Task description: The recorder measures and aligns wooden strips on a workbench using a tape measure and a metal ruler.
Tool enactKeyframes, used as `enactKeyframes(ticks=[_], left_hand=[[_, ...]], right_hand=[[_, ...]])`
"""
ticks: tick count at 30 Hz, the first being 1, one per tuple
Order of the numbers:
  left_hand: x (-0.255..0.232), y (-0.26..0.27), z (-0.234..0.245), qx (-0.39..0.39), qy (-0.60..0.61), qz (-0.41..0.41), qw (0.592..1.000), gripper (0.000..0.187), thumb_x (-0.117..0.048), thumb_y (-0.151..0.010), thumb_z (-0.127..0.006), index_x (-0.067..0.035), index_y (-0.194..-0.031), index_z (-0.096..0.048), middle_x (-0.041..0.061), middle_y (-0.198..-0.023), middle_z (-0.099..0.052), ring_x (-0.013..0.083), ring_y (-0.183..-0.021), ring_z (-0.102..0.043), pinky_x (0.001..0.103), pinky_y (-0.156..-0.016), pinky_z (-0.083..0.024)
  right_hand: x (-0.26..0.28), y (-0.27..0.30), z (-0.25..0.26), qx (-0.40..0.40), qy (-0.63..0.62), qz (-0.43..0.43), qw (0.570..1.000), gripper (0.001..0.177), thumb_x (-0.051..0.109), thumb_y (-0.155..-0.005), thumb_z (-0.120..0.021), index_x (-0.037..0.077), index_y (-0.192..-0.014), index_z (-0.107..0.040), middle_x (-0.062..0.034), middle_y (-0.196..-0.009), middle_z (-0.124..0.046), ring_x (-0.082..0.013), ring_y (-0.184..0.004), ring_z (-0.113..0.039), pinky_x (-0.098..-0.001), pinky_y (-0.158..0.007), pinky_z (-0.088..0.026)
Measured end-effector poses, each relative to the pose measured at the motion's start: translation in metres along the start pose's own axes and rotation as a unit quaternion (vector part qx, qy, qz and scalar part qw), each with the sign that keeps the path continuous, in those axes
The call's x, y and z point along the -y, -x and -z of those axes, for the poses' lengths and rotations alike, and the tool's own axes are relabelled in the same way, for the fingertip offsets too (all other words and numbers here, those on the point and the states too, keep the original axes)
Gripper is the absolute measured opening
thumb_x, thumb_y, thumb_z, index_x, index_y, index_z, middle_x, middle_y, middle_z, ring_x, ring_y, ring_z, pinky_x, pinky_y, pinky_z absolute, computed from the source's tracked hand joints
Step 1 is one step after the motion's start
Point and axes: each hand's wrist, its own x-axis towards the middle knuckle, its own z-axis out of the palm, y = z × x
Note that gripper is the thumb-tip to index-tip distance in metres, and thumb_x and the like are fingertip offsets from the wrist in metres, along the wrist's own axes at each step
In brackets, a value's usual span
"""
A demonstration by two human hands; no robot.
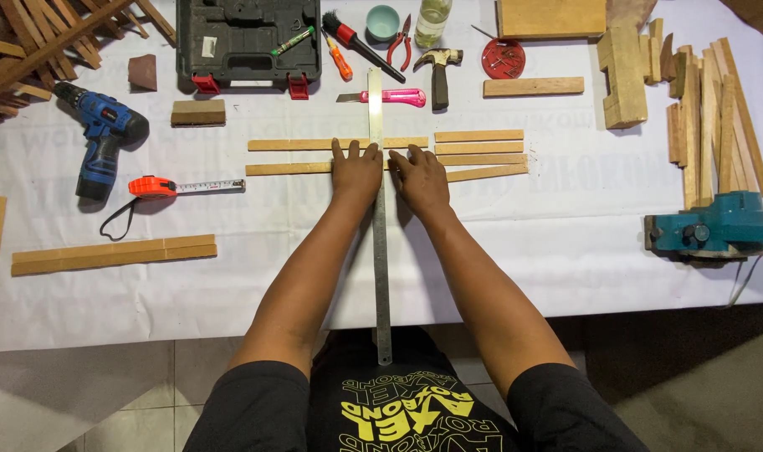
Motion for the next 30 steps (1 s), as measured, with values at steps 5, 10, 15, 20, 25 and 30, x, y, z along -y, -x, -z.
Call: enactKeyframes(ticks=[5, 10, 15, 20, 25, 30], left_hand=[[0.002, 0.005, 0.006, -0.034, 0.02, -0.012, 0.999, 0.042, -0.018, -0.099, -0.049, -0.012, -0.139, -0.06, 0.001, -0.15, -0.053, 0.0291, -0.138, -0.047, 0.068, -0.119, -0.014], [-0.014, 0.022, 0.026, -0.088, 0.023, -0.019, 0.996, 0.037, -0.017, -0.095, -0.059, -0.012, -0.131, -0.065, 0.0, -0.143, -0.059, 0.0269, -0.133, -0.053, 0.066, -0.12, -0.016], [-0.047, 0.043, 0.026, -0.094, 0.086, -0.059, 0.99, 0.029, -0.027, -0.084, -0.076, -0.014, -0.109, -0.075, 0.003, -0.11, -0.07, 0.0262, -0.116, -0.06, 0.057, -0.119, -0.025], [-0.064, 0.058, 0.017, -0.121, 0.071, -0.045, 0.989, 0.015, -0.023, -0.083, -0.073, -0.015, -0.094, -0.079, 0.003, -0.099, -0.073, 0.0255, -0.107, -0.063, 0.05, -0.11, -0.035], [-0.07, 0.06, -0.004, -0.169, 0.057, -0.035, 0.983, 0.013, -0.017, -0.088, -0.067, -0.016, -0.09, -0.08, 0.003, -0.096, -0.073, 0.0249, -0.104, -0.065, 0.047, -0.107, -0.038], [-0.065, 0.066, 0.013, -0.149, 0.105, -0.027, 0.983, 0.014, -0.022, -0.087, -0.069, -0.013, -0.092, -0.079, 0.004, -0.098, -0.072, 0.0249, -0.104, -0.063, 0.047, -0.105, -0.036]], right_hand=[[0.002, 0.007, 0.017, 0.001, -0.014, 0.003, 1.0, 0.026, 0.025, -0.09, -0.074, 0.016, -0.115, -0.077, -0.0115, -0.116, -0.071, -0.0335, -0.109, -0.062, -0.0454, -0.095, -0.05], [0.005, 0.018, 0.038, 0.016, -0.03, -0.025, 0.999, 0.024, 0.024, -0.088, -0.075, 0.015, -0.11, -0.077, -0.0087, -0.109, -0.072, -0.0332, -0.107, -0.06, -0.0454, -0.092, -0.049], [-0.01, 0.04, 0.038, 0.027, -0.001, -0.024, 0.999, 0.018, 0.021, -0.087, -0.074, 0.019, -0.105, -0.078, -0.004, -0.102, -0.072, -0.0299, -0.103, -0.061, -0.0437, -0.091, -0.05], [-0.014, 0.06, 0.036, 0.046, -0.006, -0.026, 0.999, 0.021, 0.026, -0.083, -0.076, 0.017, -0.103, -0.077, -0.0041, -0.096, -0.071, -0.0307, -0.098, -0.061, -0.0449, -0.085, -0.05], [-0.016, 0.068, 0.025, 0.045, 0.013, -0.02, 0.999, 0.019, 0.027, -0.085, -0.078, 0.015, -0.099, -0.076, -0.0077, -0.096, -0.07, -0.0322, -0.092, -0.062, -0.0454, -0.079, -0.051], [-0.015, 0.066, 0.022, 0.006, -0.024, -0.004, 1.0, 0.015, 0.02, -0.085, -0.079, 0.012, -0.097, -0.074, -0.0094, -0.094, -0.07, -0.0333, -0.091, -0.063, -0.0452, -0.079, -0.051]])
